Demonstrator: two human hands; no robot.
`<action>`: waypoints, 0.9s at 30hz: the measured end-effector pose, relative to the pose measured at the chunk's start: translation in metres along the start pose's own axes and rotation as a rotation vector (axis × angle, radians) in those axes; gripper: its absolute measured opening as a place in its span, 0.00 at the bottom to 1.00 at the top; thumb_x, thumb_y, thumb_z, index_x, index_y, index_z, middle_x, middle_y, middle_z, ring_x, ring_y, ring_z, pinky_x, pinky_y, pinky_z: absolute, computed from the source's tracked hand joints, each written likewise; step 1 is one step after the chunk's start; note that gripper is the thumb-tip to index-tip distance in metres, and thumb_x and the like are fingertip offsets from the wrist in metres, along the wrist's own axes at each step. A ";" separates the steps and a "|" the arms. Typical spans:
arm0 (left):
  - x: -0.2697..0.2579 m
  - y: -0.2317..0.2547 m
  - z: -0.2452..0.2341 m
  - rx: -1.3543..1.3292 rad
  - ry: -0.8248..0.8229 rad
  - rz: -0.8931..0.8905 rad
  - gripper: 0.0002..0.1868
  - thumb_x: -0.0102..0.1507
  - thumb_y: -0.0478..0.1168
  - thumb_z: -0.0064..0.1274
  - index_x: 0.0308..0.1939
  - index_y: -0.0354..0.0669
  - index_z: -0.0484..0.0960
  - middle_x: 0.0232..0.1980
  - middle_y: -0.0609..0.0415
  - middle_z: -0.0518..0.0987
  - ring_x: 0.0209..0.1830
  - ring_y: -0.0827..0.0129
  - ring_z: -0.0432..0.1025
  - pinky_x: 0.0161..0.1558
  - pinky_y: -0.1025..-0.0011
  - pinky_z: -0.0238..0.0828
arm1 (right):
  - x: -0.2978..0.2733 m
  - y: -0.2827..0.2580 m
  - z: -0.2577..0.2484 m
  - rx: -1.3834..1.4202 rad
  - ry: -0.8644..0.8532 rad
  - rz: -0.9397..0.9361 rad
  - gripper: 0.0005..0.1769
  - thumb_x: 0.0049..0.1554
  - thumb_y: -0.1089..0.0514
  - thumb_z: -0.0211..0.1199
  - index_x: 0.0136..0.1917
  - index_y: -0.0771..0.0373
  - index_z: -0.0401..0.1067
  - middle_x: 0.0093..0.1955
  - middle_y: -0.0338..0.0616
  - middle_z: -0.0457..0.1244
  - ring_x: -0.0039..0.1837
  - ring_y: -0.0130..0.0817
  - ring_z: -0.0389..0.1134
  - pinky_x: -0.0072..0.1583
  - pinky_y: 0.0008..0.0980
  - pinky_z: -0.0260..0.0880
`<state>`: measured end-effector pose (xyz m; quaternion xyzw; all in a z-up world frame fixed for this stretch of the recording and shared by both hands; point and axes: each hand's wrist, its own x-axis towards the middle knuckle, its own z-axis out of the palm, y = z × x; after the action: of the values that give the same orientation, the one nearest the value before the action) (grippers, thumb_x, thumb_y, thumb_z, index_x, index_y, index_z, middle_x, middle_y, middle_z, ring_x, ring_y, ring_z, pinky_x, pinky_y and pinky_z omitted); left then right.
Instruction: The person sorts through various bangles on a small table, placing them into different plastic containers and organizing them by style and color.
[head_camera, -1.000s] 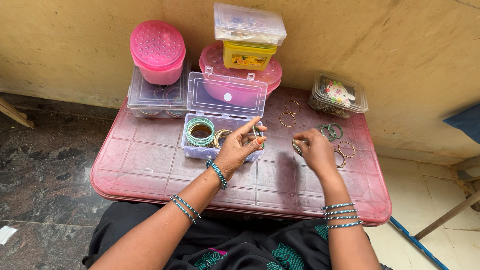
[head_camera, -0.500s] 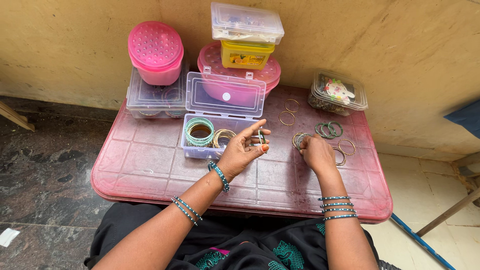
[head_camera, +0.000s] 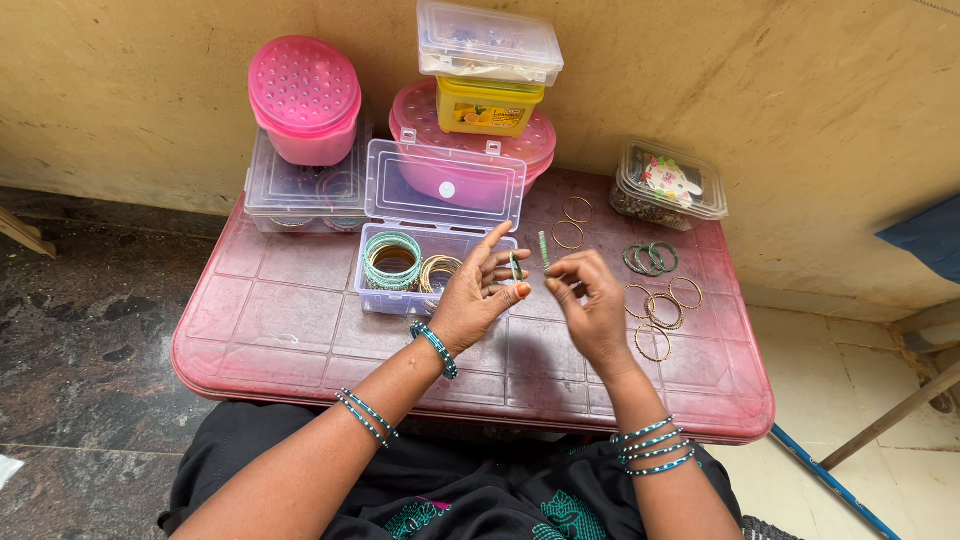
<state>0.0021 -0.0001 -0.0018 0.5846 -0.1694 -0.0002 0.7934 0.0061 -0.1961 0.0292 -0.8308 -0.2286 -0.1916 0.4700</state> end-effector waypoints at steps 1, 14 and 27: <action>0.000 0.000 0.000 -0.012 0.003 0.003 0.50 0.59 0.41 0.65 0.80 0.51 0.52 0.67 0.45 0.75 0.61 0.65 0.74 0.59 0.67 0.76 | -0.001 -0.006 0.004 -0.009 -0.033 -0.024 0.04 0.58 0.63 0.68 0.47 0.64 0.75 0.49 0.38 0.65 0.45 0.24 0.68 0.44 0.23 0.68; -0.003 0.003 -0.002 0.043 -0.007 0.015 0.50 0.58 0.45 0.65 0.80 0.51 0.54 0.67 0.45 0.76 0.61 0.62 0.74 0.61 0.63 0.76 | -0.008 -0.032 0.004 0.037 -0.177 -0.050 0.07 0.56 0.63 0.68 0.49 0.62 0.76 0.49 0.37 0.66 0.48 0.26 0.68 0.45 0.24 0.71; -0.005 0.005 0.009 0.142 0.046 0.010 0.48 0.60 0.44 0.64 0.79 0.51 0.54 0.64 0.47 0.77 0.61 0.63 0.74 0.60 0.64 0.76 | -0.011 0.077 -0.051 -0.765 -0.190 0.394 0.12 0.53 0.56 0.70 0.52 0.52 0.82 0.54 0.46 0.68 0.55 0.48 0.70 0.56 0.47 0.69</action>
<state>-0.0056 -0.0059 0.0038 0.6386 -0.1535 0.0291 0.7535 0.0352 -0.2779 -0.0052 -0.9867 -0.0205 -0.0918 0.1329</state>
